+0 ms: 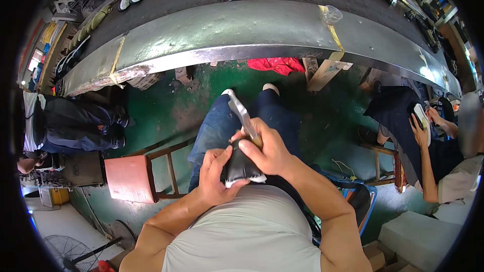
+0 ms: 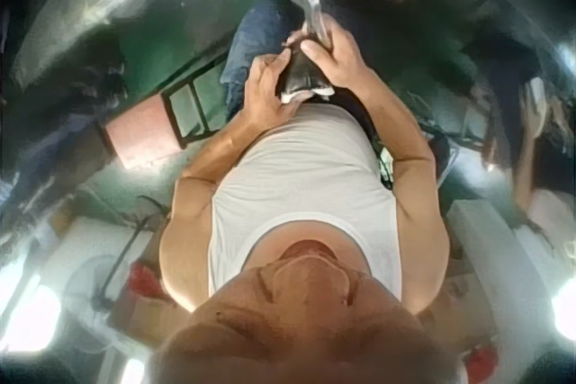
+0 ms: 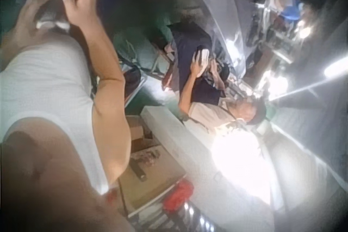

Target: The recorder is using pliers to pull and stretch the material of shoe uppers over lasts at a manufacturing station.

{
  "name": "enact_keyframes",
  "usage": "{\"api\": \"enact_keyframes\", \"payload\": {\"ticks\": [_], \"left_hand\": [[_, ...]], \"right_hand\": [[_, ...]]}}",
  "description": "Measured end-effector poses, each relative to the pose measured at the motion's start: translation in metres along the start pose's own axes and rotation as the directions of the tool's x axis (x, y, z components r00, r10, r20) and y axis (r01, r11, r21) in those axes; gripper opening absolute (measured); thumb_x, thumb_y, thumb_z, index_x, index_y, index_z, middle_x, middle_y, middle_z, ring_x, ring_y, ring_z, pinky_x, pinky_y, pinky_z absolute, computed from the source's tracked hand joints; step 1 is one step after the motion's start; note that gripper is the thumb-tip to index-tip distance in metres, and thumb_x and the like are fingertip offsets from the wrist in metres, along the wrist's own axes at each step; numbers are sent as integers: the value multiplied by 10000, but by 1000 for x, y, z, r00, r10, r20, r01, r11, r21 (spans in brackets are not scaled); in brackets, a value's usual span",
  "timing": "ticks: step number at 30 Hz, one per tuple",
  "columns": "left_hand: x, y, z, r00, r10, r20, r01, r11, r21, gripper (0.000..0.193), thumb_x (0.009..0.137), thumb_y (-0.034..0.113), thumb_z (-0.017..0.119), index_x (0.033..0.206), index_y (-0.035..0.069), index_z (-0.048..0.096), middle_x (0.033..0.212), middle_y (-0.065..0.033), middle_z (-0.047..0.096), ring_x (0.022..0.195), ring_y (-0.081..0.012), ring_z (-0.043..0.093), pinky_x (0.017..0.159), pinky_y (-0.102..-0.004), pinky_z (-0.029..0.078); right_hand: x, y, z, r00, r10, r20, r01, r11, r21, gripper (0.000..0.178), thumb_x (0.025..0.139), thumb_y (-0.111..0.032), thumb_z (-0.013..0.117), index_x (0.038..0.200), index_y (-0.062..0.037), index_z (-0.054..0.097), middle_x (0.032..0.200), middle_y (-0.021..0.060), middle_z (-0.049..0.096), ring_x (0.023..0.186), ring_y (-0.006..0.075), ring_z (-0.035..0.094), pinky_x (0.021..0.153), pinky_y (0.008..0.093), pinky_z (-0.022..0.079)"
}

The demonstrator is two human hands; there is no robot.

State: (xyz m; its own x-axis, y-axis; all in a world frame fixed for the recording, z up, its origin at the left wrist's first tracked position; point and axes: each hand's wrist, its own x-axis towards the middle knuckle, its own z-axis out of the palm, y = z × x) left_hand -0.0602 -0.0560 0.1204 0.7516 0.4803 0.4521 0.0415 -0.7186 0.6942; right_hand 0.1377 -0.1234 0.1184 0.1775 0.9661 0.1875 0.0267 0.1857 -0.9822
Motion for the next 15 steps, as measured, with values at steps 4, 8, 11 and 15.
{"api": "enact_keyframes", "payload": {"ticks": [4, 8, 11, 15], "left_hand": [[10, -33, 24, 984, -177, 37, 181, 961, -207, 836, 802, 178, 815, 1505, 57, 377, 1334, -223, 511, 1255, -403, 497, 1060, -457, 431], [-11, -85, 54, 902, -366, 229, 431, 794, -428, 429, 1012, 221, 613, 1368, -2, 523, 1195, -58, 642, 1069, -122, 578, 983, -317, 462], [16, -88, 53, 779, -575, 251, 627, 706, -330, 375, 1007, 246, 566, 1291, 3, 605, 1053, -158, 725, 949, -282, 700, 921, -377, 517], [23, -119, 68, 729, -624, 281, 683, 684, -255, 305, 1012, 227, 534, 1156, -18, 646, 963, -131, 732, 897, -186, 678, 816, -356, 527]], "right_hand": [[19, 22, -20, 990, 50, -135, -70, 987, -147, 268, 1032, -254, 530, 1159, -18, 516, 1057, 95, 676, 969, 134, 614, 885, 311, 495], [20, 42, -38, 902, 124, -413, -268, 912, -310, 382, 1045, -398, 527, 1082, -22, 585, 884, 110, 641, 813, 180, 615, 781, 334, 499], [-3, 84, -47, 821, 219, -527, -377, 901, -213, 506, 1063, -479, 440, 1039, 10, 566, 892, 132, 633, 778, 176, 616, 743, 348, 500], [-35, 92, -29, 753, 486, -444, -523, 851, 45, 517, 940, -449, 672, 1064, 35, 537, 922, 139, 658, 690, 158, 643, 559, 322, 523]]}}
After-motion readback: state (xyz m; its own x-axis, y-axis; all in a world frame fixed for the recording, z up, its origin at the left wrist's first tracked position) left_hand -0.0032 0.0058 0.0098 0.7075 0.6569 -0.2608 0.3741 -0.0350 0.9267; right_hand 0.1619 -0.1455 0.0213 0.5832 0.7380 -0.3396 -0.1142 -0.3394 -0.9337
